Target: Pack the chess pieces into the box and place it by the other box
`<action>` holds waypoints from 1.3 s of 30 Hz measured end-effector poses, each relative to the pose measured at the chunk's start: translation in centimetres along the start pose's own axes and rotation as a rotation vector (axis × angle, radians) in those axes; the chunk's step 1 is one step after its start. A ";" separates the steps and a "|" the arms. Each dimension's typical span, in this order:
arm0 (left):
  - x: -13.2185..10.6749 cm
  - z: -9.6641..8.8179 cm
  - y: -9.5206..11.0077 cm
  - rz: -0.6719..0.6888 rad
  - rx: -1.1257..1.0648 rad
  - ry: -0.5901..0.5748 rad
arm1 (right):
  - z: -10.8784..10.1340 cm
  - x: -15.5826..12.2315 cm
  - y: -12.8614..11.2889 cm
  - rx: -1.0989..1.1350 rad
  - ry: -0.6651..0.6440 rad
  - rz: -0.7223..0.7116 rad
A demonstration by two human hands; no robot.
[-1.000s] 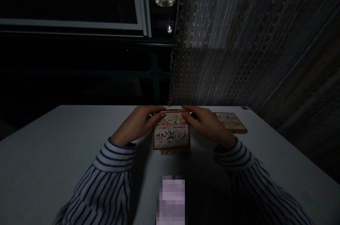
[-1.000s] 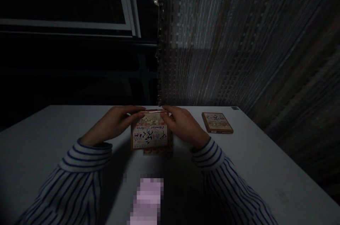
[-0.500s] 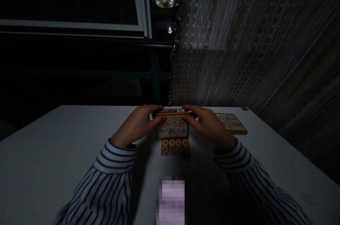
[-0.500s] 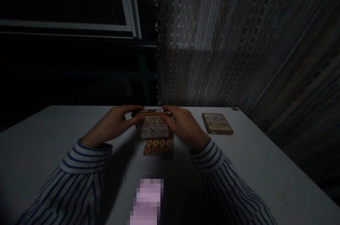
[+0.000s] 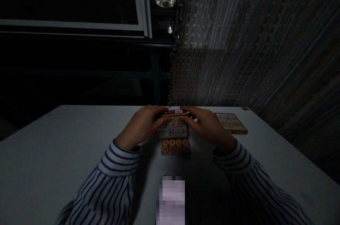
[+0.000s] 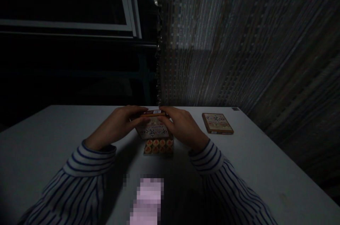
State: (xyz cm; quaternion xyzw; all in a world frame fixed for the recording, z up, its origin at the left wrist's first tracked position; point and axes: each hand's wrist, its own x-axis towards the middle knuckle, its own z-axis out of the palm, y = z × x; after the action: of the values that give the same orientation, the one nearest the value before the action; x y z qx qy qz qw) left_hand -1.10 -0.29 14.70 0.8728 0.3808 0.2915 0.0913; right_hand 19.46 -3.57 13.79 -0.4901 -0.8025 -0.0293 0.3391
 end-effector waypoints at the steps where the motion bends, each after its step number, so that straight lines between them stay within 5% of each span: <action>1: 0.0 0.0 0.0 -0.002 -0.005 0.002 | 0.0 0.0 0.0 -0.001 -0.002 -0.001; 19: 0.1 -0.3 -0.1 0.012 -0.054 -0.060 | -0.3 0.1 -0.1 0.051 -0.040 0.059; 39: -0.1 -0.6 -1.2 -0.084 -0.088 -0.006 | -0.3 0.1 0.2 0.046 -0.046 0.061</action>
State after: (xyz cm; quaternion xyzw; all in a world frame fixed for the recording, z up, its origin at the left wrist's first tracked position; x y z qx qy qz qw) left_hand -2.21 0.39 14.67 0.8519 0.4038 0.3012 0.1430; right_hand 19.71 -3.52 13.98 -0.5072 -0.7950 0.0106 0.3326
